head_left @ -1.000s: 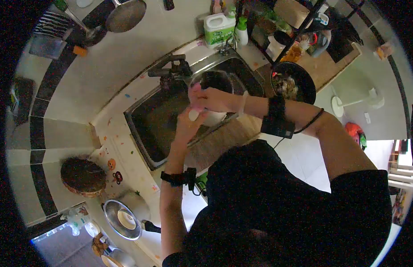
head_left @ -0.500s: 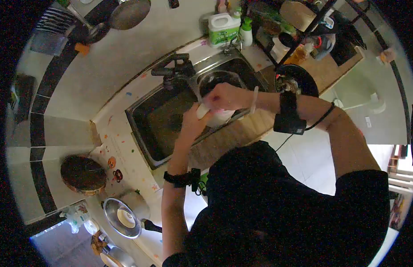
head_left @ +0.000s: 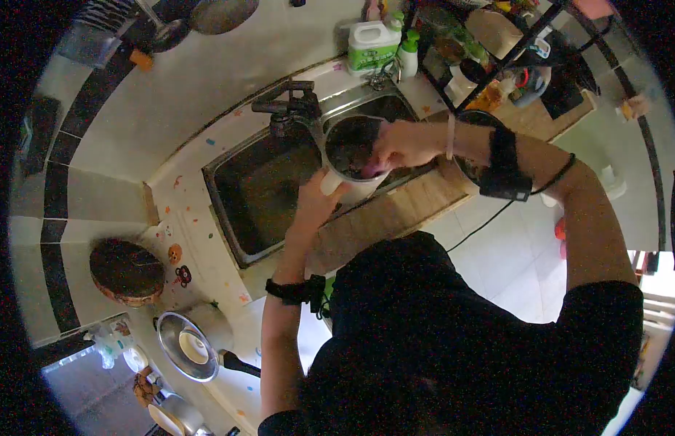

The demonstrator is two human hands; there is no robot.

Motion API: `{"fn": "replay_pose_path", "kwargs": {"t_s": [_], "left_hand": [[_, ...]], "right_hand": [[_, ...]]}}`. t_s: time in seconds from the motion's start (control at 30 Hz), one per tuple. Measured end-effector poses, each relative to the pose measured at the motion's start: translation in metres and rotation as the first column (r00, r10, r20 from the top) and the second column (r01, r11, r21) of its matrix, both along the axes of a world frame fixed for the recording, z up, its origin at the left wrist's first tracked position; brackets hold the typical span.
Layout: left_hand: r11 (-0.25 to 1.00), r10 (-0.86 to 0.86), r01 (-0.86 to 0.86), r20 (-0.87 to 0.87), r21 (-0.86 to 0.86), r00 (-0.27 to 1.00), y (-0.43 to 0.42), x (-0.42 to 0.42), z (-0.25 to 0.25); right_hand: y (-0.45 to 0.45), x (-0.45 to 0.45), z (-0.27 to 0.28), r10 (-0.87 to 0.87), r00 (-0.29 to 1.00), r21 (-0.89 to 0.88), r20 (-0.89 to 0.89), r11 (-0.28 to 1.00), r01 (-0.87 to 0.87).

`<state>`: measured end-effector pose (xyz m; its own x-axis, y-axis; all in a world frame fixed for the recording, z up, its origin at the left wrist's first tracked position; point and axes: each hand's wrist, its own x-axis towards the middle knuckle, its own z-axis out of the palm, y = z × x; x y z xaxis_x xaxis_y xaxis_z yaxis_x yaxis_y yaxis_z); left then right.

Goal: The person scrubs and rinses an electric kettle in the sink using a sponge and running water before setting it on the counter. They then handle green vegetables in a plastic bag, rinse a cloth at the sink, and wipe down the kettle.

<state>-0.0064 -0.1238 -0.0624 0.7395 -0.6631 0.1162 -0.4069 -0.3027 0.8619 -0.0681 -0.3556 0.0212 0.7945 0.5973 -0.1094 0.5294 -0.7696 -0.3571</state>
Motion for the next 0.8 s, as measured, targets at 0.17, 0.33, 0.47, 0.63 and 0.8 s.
{"fn": "replay_pose_path", "kwargs": {"t_s": [0.17,0.33,0.47,0.63,0.8], "left_hand": [[0.981,-0.137,0.137,-0.005,0.134,0.991,0.006,-0.003,0.004],[0.967,-0.184,0.181,0.004,0.18,0.983,0.009,-0.014,0.013],[0.957,-0.243,0.246,-0.039,0.155,0.969,0.014,-0.02,0.003],[0.972,-0.19,0.192,-0.024,0.134,0.981,0.022,-0.026,0.011],[0.98,-0.184,0.179,0.061,0.09,0.981,0.024,-0.029,0.013]], "right_hand": [[0.001,0.019,0.004,0.123,0.986,-0.364,0.11,0.928,-0.075],[0.035,0.009,-0.042,0.201,0.95,-0.584,0.241,0.811,-0.024],[0.037,0.002,-0.096,0.26,0.924,-0.546,0.279,0.835,-0.07],[0.051,-0.001,-0.095,-0.046,0.995,-0.512,0.093,0.854,0.088],[0.063,0.007,-0.107,0.079,0.939,-0.564,-0.334,0.782,-0.266]]}}
